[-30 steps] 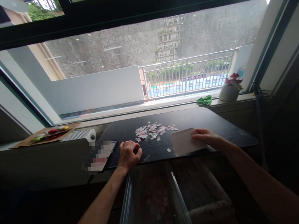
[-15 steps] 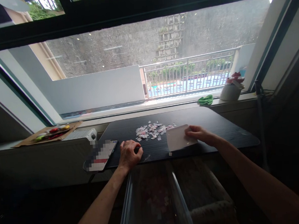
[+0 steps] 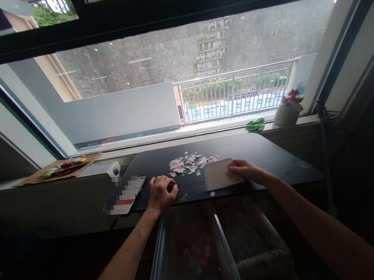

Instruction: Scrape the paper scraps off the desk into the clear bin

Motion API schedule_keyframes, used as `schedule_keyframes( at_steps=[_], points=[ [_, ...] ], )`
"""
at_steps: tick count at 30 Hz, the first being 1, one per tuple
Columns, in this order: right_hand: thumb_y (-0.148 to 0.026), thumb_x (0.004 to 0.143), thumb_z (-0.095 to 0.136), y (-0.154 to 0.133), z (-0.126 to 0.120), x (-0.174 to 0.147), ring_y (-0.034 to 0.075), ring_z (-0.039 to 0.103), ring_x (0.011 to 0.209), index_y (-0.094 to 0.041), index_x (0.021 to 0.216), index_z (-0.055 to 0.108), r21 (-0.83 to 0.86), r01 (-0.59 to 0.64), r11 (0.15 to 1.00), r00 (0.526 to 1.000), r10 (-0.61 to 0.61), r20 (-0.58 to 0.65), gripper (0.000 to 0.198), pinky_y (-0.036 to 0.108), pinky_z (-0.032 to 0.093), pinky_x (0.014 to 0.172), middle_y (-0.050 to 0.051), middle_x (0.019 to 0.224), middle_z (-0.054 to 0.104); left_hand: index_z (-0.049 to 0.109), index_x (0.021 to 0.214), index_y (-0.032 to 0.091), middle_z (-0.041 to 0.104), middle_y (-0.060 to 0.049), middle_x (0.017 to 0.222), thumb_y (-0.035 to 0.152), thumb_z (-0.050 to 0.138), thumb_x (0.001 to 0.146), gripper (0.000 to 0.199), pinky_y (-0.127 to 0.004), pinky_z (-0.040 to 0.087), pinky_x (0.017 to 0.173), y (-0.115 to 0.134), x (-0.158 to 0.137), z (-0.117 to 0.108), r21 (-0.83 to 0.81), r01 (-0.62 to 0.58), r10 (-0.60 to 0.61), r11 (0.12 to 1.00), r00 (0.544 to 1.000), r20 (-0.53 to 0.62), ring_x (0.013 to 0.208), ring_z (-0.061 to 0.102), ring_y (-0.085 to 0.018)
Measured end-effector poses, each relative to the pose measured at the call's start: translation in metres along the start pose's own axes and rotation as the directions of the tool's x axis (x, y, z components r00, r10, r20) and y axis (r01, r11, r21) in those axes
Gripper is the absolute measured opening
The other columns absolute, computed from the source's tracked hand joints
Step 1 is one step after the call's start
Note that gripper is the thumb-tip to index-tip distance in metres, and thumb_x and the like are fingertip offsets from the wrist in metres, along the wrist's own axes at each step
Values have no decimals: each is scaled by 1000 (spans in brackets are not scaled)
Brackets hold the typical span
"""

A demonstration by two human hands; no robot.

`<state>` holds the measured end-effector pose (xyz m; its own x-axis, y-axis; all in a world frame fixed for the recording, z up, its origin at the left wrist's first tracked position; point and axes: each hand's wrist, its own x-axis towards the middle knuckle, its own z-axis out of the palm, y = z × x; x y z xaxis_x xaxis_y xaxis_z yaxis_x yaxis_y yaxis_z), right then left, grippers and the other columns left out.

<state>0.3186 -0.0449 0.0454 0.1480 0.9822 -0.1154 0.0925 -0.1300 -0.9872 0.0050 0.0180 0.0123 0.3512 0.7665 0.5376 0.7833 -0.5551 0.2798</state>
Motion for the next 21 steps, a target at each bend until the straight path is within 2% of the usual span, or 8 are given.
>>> schedule_keyframes(
  at_steps=[7, 14, 16, 21],
  points=[
    [-27, 59, 78, 6, -7, 1, 15, 64, 67, -15, 79, 68, -5, -5, 1000, 996, 5, 92, 26, 24, 50, 63, 2, 74, 72, 62, 75, 22, 66, -3, 85, 30, 51, 77, 14, -50, 26, 106, 0, -1, 1, 3, -9, 9, 1000, 1000, 1, 93, 58, -22],
    [-31, 58, 79, 6, -17, -8, 16, 65, 69, -15, 82, 69, -7, 6, 1000, 993, -5, 117, 31, 26, 51, 65, 4, 80, 72, 62, 75, 22, 66, -3, 85, 30, 52, 76, 13, -50, 26, 106, 0, -1, 0, -3, -7, 7, 1000, 1000, 3, 92, 58, -22],
    [-32, 59, 78, 6, -20, -9, 16, 65, 69, -15, 84, 69, -9, 26, 1000, 995, -25, 96, 31, 26, 51, 64, 4, 80, 72, 63, 74, 22, 67, -3, 84, 30, 52, 76, 13, -50, 27, 105, 0, 0, 0, -4, -10, 10, 1000, 1000, -1, 91, 58, -22],
    [-28, 61, 73, 2, -15, -6, 14, 60, 58, -17, 77, 66, -65, 84, 994, 992, -89, -84, 21, 23, 48, 52, 1, 69, 68, 63, 74, 22, 67, -3, 84, 29, 53, 76, 13, -50, 28, 105, 1, 0, 0, 6, -9, 9, 1000, 1000, -6, 91, 58, -22]
  ],
)
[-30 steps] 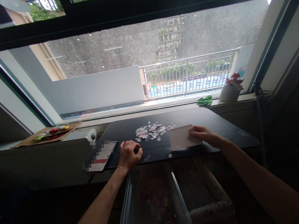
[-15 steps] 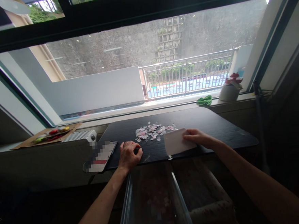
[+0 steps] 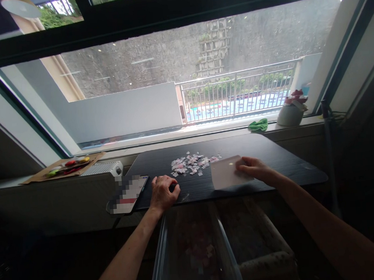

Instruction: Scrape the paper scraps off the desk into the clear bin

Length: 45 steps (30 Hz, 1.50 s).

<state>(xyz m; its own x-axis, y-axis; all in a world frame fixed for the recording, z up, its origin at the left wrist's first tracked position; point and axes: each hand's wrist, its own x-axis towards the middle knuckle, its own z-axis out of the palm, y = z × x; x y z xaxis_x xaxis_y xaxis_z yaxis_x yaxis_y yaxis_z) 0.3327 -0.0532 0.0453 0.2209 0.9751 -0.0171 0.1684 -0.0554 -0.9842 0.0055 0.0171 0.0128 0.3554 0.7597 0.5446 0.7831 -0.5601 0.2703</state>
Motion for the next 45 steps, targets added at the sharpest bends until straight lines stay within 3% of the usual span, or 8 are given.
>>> schedule_keyframes(
  at_steps=[5, 10, 15, 24, 31, 34, 39, 45],
  points=[
    [-25, 65, 65, -3, 21, 10, 14, 60, 60, -17, 80, 65, 12, 46, 999, 972, -42, -232, 18, 23, 48, 52, 3, 72, 68, 63, 74, 21, 66, -3, 85, 27, 53, 76, 12, -51, 27, 106, 2, 0, -1, 3, 19, -19, 1000, 1000, 14, 93, 58, -22],
    [-23, 66, 60, -3, 45, 22, 12, 58, 57, -17, 77, 62, -8, 87, 996, 959, -86, -271, 13, 23, 46, 52, 1, 69, 64, 62, 73, 22, 66, -3, 84, 27, 53, 75, 10, -51, 26, 106, 3, 0, 0, -3, 20, -20, 1000, 1000, 3, 93, 58, -22],
    [-22, 63, 60, -4, 51, 19, 12, 56, 55, -18, 73, 61, -50, 77, 996, 982, -85, -171, 11, 23, 45, 50, 0, 64, 63, 62, 73, 22, 66, -3, 84, 26, 54, 75, 9, -51, 27, 106, 2, 0, 2, -7, 18, -18, 1000, 1000, -10, 92, 58, -22],
    [-25, 63, 60, -4, 45, 16, 12, 55, 55, -17, 73, 61, -89, 84, 993, 986, -96, -139, 12, 23, 43, 49, 0, 65, 62, 62, 74, 22, 66, -3, 84, 27, 54, 75, 10, -51, 26, 106, 3, 0, 0, -6, 27, -27, 1000, 1000, 5, 93, 58, -22],
    [-24, 58, 69, 1, -12, 0, 15, 59, 58, -17, 69, 65, -90, -98, 991, 995, 94, -42, 14, 24, 46, 51, 2, 65, 68, 62, 75, 22, 66, -3, 85, 28, 53, 76, 11, -51, 26, 106, 3, 0, -1, -12, 15, -14, 1000, 1000, 13, 93, 57, -22],
    [-27, 58, 72, 3, -28, 0, 16, 62, 61, -18, 72, 66, -17, -90, 996, 994, 89, -56, 17, 25, 48, 53, 3, 69, 70, 62, 74, 22, 66, -3, 84, 28, 52, 76, 12, -52, 27, 105, 1, 0, -1, -12, 6, -6, 1000, 1000, 13, 91, 58, -22],
    [-26, 59, 73, 6, -18, 10, 17, 63, 61, -18, 69, 66, 10, -60, 998, 996, 61, -61, 16, 25, 49, 55, 2, 67, 70, 61, 74, 23, 66, -3, 83, 29, 51, 76, 12, -51, 27, 106, -2, 0, 0, -3, -3, 3, 1000, 1000, 8, 91, 58, -22],
    [-20, 58, 74, -6, 0, 9, 15, 63, 65, -16, 71, 67, 17, -88, 996, 991, 86, 103, 15, 25, 50, 62, 2, 70, 70, 63, 75, 22, 66, -3, 84, 30, 52, 76, 14, -50, 27, 106, 0, 0, -2, 0, 2, -2, 1000, 1000, 24, 93, 58, -23]
  ],
)
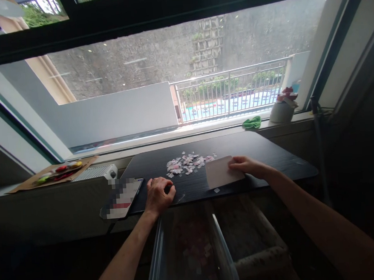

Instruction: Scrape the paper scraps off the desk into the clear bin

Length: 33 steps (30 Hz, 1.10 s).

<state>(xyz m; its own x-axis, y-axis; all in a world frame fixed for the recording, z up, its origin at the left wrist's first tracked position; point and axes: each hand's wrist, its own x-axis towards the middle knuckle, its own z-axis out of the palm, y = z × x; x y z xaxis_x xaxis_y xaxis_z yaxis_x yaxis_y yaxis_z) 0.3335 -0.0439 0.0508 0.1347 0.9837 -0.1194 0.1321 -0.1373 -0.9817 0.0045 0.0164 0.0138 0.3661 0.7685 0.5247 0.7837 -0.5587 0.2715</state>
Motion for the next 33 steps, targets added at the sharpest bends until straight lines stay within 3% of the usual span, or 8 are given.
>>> schedule_keyframes(
  at_steps=[3, 7, 12, 16, 19, 24, 28, 33],
  points=[
    [-23, 58, 76, -2, 0, -3, 15, 63, 66, -16, 73, 67, 0, 20, 1000, 999, -20, 33, 19, 25, 50, 63, 2, 72, 70, 63, 75, 22, 66, -3, 84, 30, 51, 76, 14, -51, 27, 106, -1, 1, -1, -4, 4, -4, 1000, 1000, 2, 93, 58, -23],
    [-29, 58, 75, 3, -12, -12, 15, 63, 65, -17, 76, 66, 18, 93, 995, 994, -92, -62, 24, 25, 50, 59, 2, 72, 70, 65, 77, 23, 66, -4, 86, 30, 53, 75, 14, -55, 26, 105, 1, 3, -3, 0, 3, -3, 1000, 999, 40, 94, 57, -24],
    [-29, 55, 74, 11, -27, -26, 15, 61, 61, -18, 73, 65, 5, 84, 996, 993, -84, -80, 23, 24, 49, 56, 1, 69, 68, 67, 87, 23, 64, -4, 94, 28, 55, 76, 17, -57, 20, 109, 36, 2, 1, -46, -137, 141, 990, 984, 107, 102, 55, -23],
    [-27, 58, 70, 12, -17, -20, 13, 59, 59, -18, 71, 64, -60, 138, 989, 979, -145, -142, 17, 23, 46, 53, 0, 66, 66, 67, 90, 24, 64, -5, 95, 28, 56, 77, 18, -55, 18, 111, 65, 2, 10, -130, -265, 285, 956, 942, 179, 103, 55, -23],
    [-27, 60, 68, 10, -5, -12, 12, 57, 56, -18, 73, 62, -69, 181, 981, 967, -190, -170, 17, 22, 44, 51, -1, 66, 64, 68, 90, 24, 64, -5, 95, 27, 56, 77, 18, -56, 20, 111, 66, 5, 11, -127, -284, 304, 950, 934, 187, 102, 55, -23],
    [-26, 59, 67, 12, -3, -18, 12, 56, 54, -17, 69, 62, -97, 150, 984, 976, -163, -147, 14, 21, 43, 48, -1, 63, 64, 68, 93, 23, 64, -6, 96, 25, 55, 78, 20, -59, 18, 111, 62, 10, 7, -101, -311, 326, 945, 919, 222, 104, 54, -24],
    [-24, 59, 68, 16, -24, -30, 14, 60, 57, -16, 69, 66, -150, 81, 985, 971, -112, -210, 13, 22, 45, 49, 2, 65, 68, 66, 105, 25, 62, -6, 103, 26, 55, 80, 28, -58, 18, 111, 80, 17, 13, -105, -376, 390, 921, 885, 255, 108, 52, -25],
    [-23, 60, 70, 19, -43, -32, 17, 63, 62, -17, 74, 69, -50, 28, 998, 978, -38, -206, 16, 24, 49, 53, 4, 72, 72, 62, 114, 29, 60, -6, 106, 33, 52, 85, 32, -59, 17, 111, 98, 25, 28, -105, -422, 433, 900, 844, 317, 110, 51, -25]
  ],
)
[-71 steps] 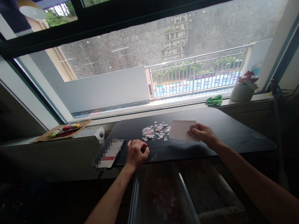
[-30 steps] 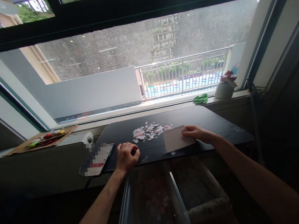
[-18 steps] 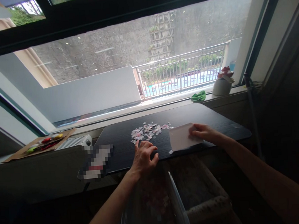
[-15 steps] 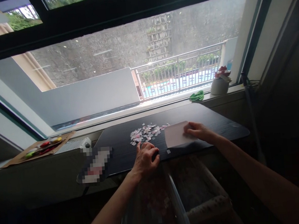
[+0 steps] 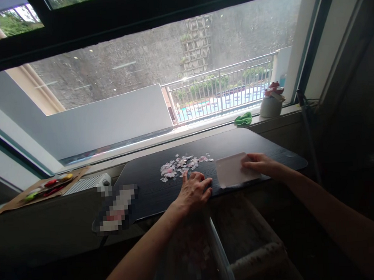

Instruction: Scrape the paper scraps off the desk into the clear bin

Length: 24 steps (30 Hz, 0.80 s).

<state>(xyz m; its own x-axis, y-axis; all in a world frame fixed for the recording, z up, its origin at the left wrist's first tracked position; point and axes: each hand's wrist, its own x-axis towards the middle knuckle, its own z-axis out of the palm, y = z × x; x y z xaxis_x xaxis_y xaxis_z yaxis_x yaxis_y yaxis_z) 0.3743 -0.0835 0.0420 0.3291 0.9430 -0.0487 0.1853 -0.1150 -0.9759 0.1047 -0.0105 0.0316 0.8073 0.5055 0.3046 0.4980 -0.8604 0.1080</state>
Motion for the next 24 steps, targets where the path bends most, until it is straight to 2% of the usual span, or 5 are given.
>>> schedule_keyframes(
  at_steps=[3, 7, 13, 17, 24],
  points=[
    [-22, 61, 70, 1, -1, 6, 17, 63, 63, -18, 73, 68, 53, 12, 999, 1000, -11, -21, 13, 24, 49, 54, 4, 72, 71, 65, 109, 29, 60, -6, 106, 34, 52, 85, 28, -57, 16, 112, -9, -7, -1, 14, 15, -15, 1000, 1000, -10, 110, 51, -24],
    [-18, 60, 70, 0, 2, 13, 16, 62, 60, -18, 69, 67, 58, 10, 998, 995, -4, -98, 9, 23, 48, 52, 3, 67, 70, 67, 102, 26, 62, -5, 103, 33, 53, 83, 25, -56, 20, 111, -31, -32, -10, -6, 106, -107, 994, 991, -78, 107, 53, -24],
    [-18, 57, 73, -4, 5, 7, 15, 63, 59, -17, 68, 67, 108, -71, 992, 995, 63, 75, 13, 23, 50, 53, 1, 66, 71, 66, 96, 24, 66, -4, 98, 30, 50, 81, 23, -48, 32, 104, -61, -48, -8, -124, 261, -285, 957, 922, -261, 100, 57, -22],
    [-22, 55, 77, -5, 0, 0, 14, 63, 60, -16, 70, 68, 110, -82, 991, 986, 65, 152, 18, 21, 49, 54, 1, 67, 71, 67, 93, 23, 68, -3, 95, 31, 50, 79, 23, -42, 42, 96, -69, -47, -2, -224, 335, -393, 915, 868, -305, 96, 59, -21],
    [-28, 55, 78, -5, -10, -12, 18, 64, 69, -17, 76, 69, 88, -51, 995, 986, 37, 160, 26, 26, 51, 63, 3, 76, 72, 68, 88, 22, 68, -3, 89, 30, 53, 76, 20, -45, 38, 99, -64, -47, -1, -204, 369, -417, 907, 856, -306, 93, 60, -22]
  ],
)
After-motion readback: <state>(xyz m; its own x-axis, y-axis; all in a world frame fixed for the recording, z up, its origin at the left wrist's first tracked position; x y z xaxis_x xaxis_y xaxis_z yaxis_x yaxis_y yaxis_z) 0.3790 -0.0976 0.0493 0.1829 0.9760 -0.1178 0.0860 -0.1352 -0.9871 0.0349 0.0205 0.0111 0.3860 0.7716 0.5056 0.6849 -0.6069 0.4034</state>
